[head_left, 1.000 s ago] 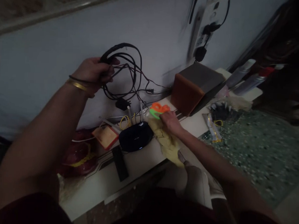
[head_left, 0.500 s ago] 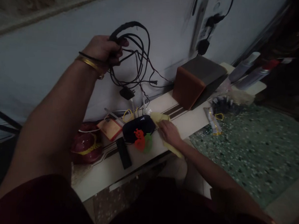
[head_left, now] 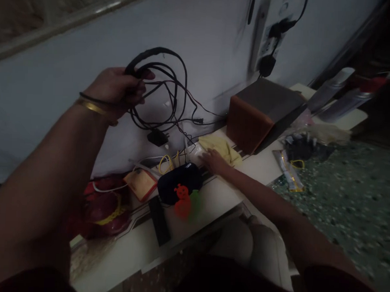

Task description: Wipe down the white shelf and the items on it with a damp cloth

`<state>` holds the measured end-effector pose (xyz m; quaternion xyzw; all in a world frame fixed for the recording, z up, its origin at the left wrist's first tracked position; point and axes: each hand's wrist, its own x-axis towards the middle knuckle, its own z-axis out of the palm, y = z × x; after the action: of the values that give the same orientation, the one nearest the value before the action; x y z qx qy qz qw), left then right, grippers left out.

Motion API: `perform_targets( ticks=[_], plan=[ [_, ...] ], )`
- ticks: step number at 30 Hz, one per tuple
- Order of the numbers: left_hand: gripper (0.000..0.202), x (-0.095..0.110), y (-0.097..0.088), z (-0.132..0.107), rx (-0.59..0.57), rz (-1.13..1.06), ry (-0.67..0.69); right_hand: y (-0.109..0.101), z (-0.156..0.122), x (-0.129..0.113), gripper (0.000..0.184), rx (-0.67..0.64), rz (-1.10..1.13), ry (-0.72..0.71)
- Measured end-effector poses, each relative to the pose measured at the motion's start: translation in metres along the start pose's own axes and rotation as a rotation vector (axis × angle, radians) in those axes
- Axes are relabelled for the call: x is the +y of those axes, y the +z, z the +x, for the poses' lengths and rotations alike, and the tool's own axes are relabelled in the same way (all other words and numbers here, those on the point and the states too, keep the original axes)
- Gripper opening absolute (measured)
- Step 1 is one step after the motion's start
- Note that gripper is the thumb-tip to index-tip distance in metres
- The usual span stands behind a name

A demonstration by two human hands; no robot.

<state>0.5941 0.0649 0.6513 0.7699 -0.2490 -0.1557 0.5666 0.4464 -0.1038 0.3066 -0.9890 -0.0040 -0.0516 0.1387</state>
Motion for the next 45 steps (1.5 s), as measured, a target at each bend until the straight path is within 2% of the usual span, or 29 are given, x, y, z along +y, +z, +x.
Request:
perform_targets(
  ticks=[1,4,7,9,11,14,17,20,24,28,30,31,33,35,36,38,40,41,43,45],
  plan=[
    [0.03,-0.001,0.001,0.001,-0.004,0.028,0.005,0.01,0.008,0.0,0.046,-0.008,0.013,-0.06],
    [0.031,-0.001,0.008,0.001,-0.012,0.111,0.001,0.031,0.035,0.004,0.051,0.016,0.045,-0.116],
    [0.033,0.002,0.017,-0.001,0.002,0.151,-0.002,0.031,0.066,0.013,0.05,0.072,0.058,-0.096],
    [0.034,0.003,0.022,-0.003,0.0,0.177,-0.012,0.024,0.082,0.016,0.05,0.136,0.066,0.053],
    [0.032,0.004,0.026,-0.004,0.001,0.178,-0.025,0.017,0.09,0.018,0.053,0.19,0.099,0.267],
    [0.028,0.004,0.03,-0.004,-0.009,0.123,-0.025,0.015,0.081,0.022,0.057,0.235,0.156,0.492],
    [0.028,0.003,0.031,-0.003,-0.03,0.086,-0.03,0.023,0.048,0.027,0.06,0.283,0.155,0.566],
    [0.031,-0.002,0.029,0.001,-0.042,0.048,-0.035,0.028,0.002,0.025,0.058,0.315,0.092,0.612],
    [0.028,-0.015,0.027,0.003,-0.073,-0.047,-0.029,0.025,-0.077,0.01,0.053,0.299,0.014,0.65],
    [0.027,-0.023,0.029,0.0,-0.064,-0.104,-0.056,0.018,-0.174,-0.01,0.051,0.231,0.093,0.659],
    [0.025,-0.02,0.027,0.0,-0.053,-0.114,-0.053,0.008,-0.208,-0.016,0.047,0.255,0.191,0.779],
    [0.024,-0.016,0.024,0.001,-0.045,-0.119,-0.027,0.001,-0.215,-0.018,0.045,0.302,0.229,0.84],
    [0.023,-0.005,0.016,0.004,-0.034,-0.124,0.06,-0.014,-0.201,-0.021,0.045,0.431,0.242,0.847],
    [0.024,0.008,0.01,0.006,-0.034,-0.11,0.144,-0.026,-0.158,-0.023,0.046,0.484,0.174,0.639],
    [0.025,0.014,0.009,0.007,-0.035,-0.09,0.162,-0.028,-0.13,-0.025,0.045,0.437,0.131,0.504],
    [0.026,0.023,0.01,0.007,-0.025,-0.05,0.154,-0.027,-0.073,-0.027,0.043,0.2,0.055,0.291],
    [0.024,0.026,0.015,0.005,-0.015,-0.04,0.116,-0.017,-0.028,-0.028,0.044,-0.021,-0.022,0.175],
    [0.024,0.024,0.018,0.004,-0.021,-0.041,0.095,-0.011,-0.012,-0.026,0.045,-0.085,-0.054,0.143],
    [0.025,0.019,0.021,0.001,-0.049,-0.035,0.074,0.002,0.013,-0.019,0.047,-0.109,-0.088,0.094],
    [0.026,0.014,0.023,-0.001,-0.053,-0.016,0.086,0.009,0.033,-0.006,0.049,-0.064,-0.086,0.08]
  ],
)
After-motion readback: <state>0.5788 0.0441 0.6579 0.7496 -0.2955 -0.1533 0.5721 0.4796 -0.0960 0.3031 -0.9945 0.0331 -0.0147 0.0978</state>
